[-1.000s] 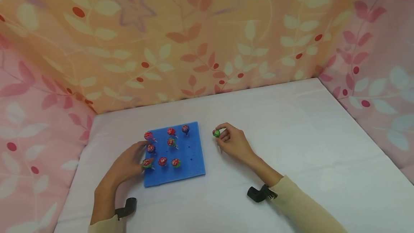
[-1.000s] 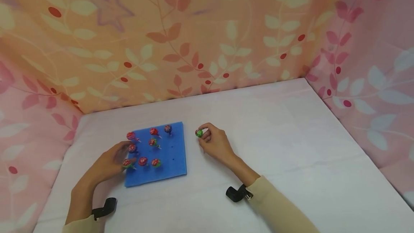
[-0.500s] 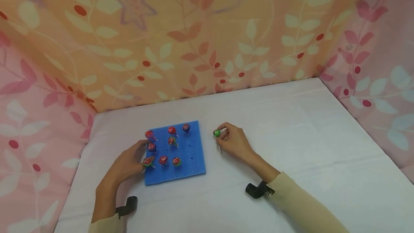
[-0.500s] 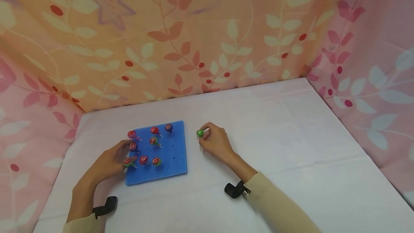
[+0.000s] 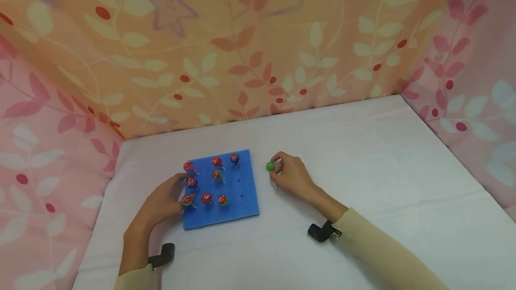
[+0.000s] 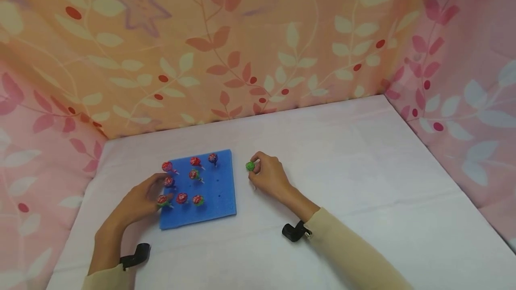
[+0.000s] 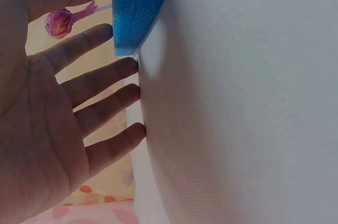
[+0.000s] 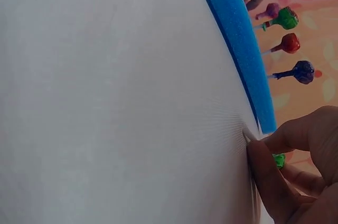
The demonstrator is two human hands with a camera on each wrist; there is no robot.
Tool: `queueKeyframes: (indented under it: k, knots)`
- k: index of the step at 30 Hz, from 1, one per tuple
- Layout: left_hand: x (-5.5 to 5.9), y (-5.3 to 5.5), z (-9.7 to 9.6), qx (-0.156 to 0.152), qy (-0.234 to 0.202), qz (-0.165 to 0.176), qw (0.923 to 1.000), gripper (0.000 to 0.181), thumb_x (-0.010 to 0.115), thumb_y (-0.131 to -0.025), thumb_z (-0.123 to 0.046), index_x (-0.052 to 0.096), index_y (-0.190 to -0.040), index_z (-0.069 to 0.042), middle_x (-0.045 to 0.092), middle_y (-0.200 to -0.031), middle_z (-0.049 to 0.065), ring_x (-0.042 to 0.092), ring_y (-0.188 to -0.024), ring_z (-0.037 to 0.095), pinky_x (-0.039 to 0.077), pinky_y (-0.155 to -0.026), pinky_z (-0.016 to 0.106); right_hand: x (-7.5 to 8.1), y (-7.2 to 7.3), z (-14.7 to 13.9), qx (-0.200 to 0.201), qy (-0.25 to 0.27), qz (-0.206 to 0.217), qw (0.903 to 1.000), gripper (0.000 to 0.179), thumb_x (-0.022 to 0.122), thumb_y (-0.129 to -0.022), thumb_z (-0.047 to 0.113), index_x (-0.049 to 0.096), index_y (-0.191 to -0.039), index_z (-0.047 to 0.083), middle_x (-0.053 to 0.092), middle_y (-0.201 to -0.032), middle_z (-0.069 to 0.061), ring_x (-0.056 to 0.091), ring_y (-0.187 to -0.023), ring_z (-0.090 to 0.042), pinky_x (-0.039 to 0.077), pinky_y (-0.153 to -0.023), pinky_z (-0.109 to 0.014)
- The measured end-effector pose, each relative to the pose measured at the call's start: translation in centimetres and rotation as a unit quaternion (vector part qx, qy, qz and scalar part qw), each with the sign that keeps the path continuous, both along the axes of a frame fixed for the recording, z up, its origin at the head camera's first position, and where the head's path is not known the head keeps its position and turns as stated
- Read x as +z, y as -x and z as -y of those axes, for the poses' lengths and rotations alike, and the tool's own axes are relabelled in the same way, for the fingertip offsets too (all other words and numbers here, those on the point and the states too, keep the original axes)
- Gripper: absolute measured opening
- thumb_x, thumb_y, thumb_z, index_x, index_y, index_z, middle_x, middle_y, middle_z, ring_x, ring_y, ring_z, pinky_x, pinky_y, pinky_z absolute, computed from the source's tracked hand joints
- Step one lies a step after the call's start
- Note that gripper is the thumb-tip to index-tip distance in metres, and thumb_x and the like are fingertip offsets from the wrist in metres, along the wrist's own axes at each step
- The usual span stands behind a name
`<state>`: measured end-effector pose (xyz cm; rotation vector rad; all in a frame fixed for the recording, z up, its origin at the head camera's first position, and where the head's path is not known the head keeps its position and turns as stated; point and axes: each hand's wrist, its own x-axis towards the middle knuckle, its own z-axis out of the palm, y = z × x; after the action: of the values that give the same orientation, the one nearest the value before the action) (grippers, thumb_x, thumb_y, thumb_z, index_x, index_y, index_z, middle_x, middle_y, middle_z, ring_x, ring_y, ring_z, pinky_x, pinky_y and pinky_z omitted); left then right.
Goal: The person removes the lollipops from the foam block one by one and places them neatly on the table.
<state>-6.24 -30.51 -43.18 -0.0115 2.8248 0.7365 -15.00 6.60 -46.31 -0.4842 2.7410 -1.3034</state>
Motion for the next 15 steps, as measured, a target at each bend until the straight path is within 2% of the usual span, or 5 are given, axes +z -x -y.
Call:
queueKeyframes:
  k: [6, 15]
  knots:
    - [-0.18, -0.14, 0.00, 0.006, 0.005, -0.002, 1.0000, 0.080, 0.082, -0.084, -0.023, 0.048, -0.155, -0.015, 0.051, -0.160, 0.022, 0.043, -0.151, 0.050, 0.037, -0.118, 0.076, 0.06, 0.02, 0.11, 0.007, 0.004, 0.000, 1.0000, 0.029, 0.079, -0.089, 0.012, 0.071, -0.116, 0.005, 0.076, -0.082, -0.004, 0.062, -0.066, -0.010, 0.052, -0.064, -0.027]
    - [0.32, -0.01, -0.25, 0.004, 0.009, 0.008, 0.9999, 0.077, 0.081, -0.086, -0.026, 0.047, -0.155, -0.016, 0.050, -0.161, 0.021, 0.042, -0.152, 0.049, 0.037, -0.118, 0.075, 0.17, -0.63, -0.08, 0.000, 0.013, -0.011, 0.9999, 0.034, 0.078, -0.092, 0.014, 0.070, -0.123, 0.005, 0.077, -0.087, -0.005, 0.063, -0.065, -0.007, 0.051, -0.061, -0.024]
